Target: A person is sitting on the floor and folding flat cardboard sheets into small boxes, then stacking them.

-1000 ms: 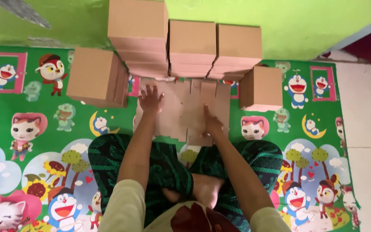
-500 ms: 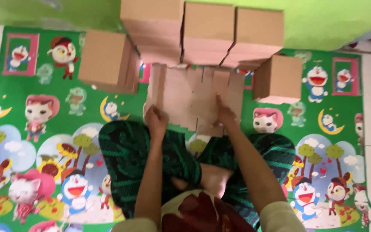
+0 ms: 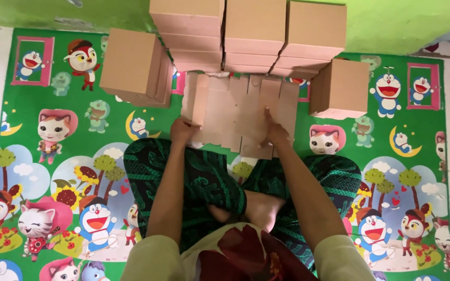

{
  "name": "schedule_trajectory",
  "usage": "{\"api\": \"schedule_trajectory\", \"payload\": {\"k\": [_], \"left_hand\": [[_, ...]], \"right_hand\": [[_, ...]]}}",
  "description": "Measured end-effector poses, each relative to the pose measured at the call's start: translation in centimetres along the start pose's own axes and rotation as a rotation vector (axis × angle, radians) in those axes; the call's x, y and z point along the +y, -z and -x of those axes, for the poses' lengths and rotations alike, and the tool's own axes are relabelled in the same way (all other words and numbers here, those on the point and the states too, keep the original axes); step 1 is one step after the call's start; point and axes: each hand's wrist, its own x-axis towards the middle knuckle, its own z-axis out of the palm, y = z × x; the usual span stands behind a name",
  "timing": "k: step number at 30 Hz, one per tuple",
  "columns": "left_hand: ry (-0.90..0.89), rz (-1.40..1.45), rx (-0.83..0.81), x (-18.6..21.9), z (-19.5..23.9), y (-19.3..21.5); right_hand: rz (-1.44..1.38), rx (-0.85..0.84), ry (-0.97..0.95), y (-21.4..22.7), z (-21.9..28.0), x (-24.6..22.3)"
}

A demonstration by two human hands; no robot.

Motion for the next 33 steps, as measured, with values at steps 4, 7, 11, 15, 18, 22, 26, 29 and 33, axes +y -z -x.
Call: {"api": "schedule_trajectory", "payload": {"k": [4,7,11,15,18,22,26,29,33], "left_hand": [[-0.052,0.098,-0.087,-0.1,0.0,-0.1],[-0.231,0.219,-0.125,2.8,3.4,-0.1],[-0.273,0.312,-0.032,9.3,9.5,-2.4],[-0.441,0.207,-0.015,16.2,13.8,-5.3],[-0.506,-0.024,0.06,17.5,13.7,-8.5],[-0.561,-0.218,0.035,17.8,14.4,-11.9],[-0.55,-0.238,-0.018,17.3,14.8,-12.4],[-0.575,-0.252,-0.015,16.3,13.0,-12.3],[-0.578,-0.38,0.005,18.1,7.7,-10.3]], "right_hand": [[-0.018,-0.001,-0.008,1.6,2.5,-1.1],[-0.034,-0.034,-0.036,2.1,2.9,-1.5],[-0.021,-0.034,-0.036,2.0,2.9,-1.6],[-0.011,-0.009,-0.043,1.0,2.1,-0.7],[-0.044,0.024,-0.085,1.0,3.3,-1.4],[0.068,0.095,-0.078,0.6,3.0,-1.4],[0.145,0.073,0.02,1.0,3.0,-1.3],[0.16,0.054,0.063,1.3,3.2,-1.1],[0.18,0.036,0.098,1.9,3.7,-1.3]]}}
